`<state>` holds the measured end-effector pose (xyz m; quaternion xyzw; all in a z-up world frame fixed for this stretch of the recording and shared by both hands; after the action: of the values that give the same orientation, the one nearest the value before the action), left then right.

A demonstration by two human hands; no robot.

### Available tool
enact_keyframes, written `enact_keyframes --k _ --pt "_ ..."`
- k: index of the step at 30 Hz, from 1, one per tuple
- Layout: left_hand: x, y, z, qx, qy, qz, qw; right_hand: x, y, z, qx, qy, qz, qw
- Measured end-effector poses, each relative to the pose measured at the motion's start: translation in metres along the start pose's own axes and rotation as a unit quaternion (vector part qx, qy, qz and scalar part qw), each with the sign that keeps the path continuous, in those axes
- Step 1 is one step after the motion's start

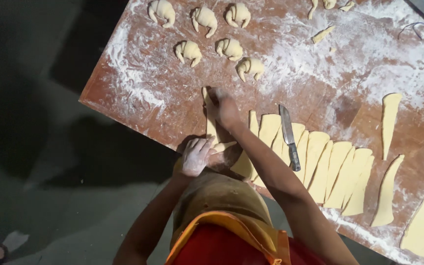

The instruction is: Cutting dough into triangles and rolling them into croissant shapes.

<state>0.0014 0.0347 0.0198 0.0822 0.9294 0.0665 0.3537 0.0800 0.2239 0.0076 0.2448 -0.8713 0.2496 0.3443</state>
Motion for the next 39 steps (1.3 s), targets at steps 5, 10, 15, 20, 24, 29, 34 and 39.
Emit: enact_keyframes --k 5,10,15,20,24,29,34,39 --pt "-0.020 -0.022 -0.025 0.001 -0.011 -0.015 1.000 0.041 -0.117 -0.012 0.024 -0.100 -0.116 0.988" --pt "-0.026 -0.042 -0.005 0.108 0.068 -0.002 0.992 -0.014 -0.181 0.044 0.114 -0.191 -0.178 0.958" --pt "-0.028 -0.014 -0.014 0.061 0.147 -0.023 0.987 -0.016 -0.156 0.048 0.115 -0.240 -0.138 0.954" --pt "-0.007 -0.040 0.010 0.052 0.094 -0.035 0.994 -0.026 -0.172 0.050 0.102 -0.231 -0.162 0.954" --pt "-0.003 -0.036 0.014 0.081 0.179 -0.045 0.979 -0.023 -0.162 0.053 0.125 -0.267 -0.140 0.945" --pt "0.009 -0.009 0.006 0.111 0.224 -0.081 0.965 -0.018 -0.131 0.038 0.089 -0.263 -0.128 0.952" --pt "0.007 -0.027 0.013 0.094 0.139 -0.044 0.985 -0.019 -0.148 0.031 0.093 -0.241 -0.167 0.951" --pt "0.010 -0.004 0.012 0.079 0.177 -0.068 0.979 -0.023 -0.125 0.040 0.088 -0.287 -0.146 0.943"
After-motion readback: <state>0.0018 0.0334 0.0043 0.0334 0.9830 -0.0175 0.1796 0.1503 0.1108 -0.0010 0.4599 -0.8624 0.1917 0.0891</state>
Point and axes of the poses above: each hand's wrist, its own y-axis towards the middle knuckle, its own z-axis out of the palm, x = y × z, the point moved 4 cm from there along y, towards the middle knuckle, and after that the axes turned 11 degrees about x, right-handed, at the moved point
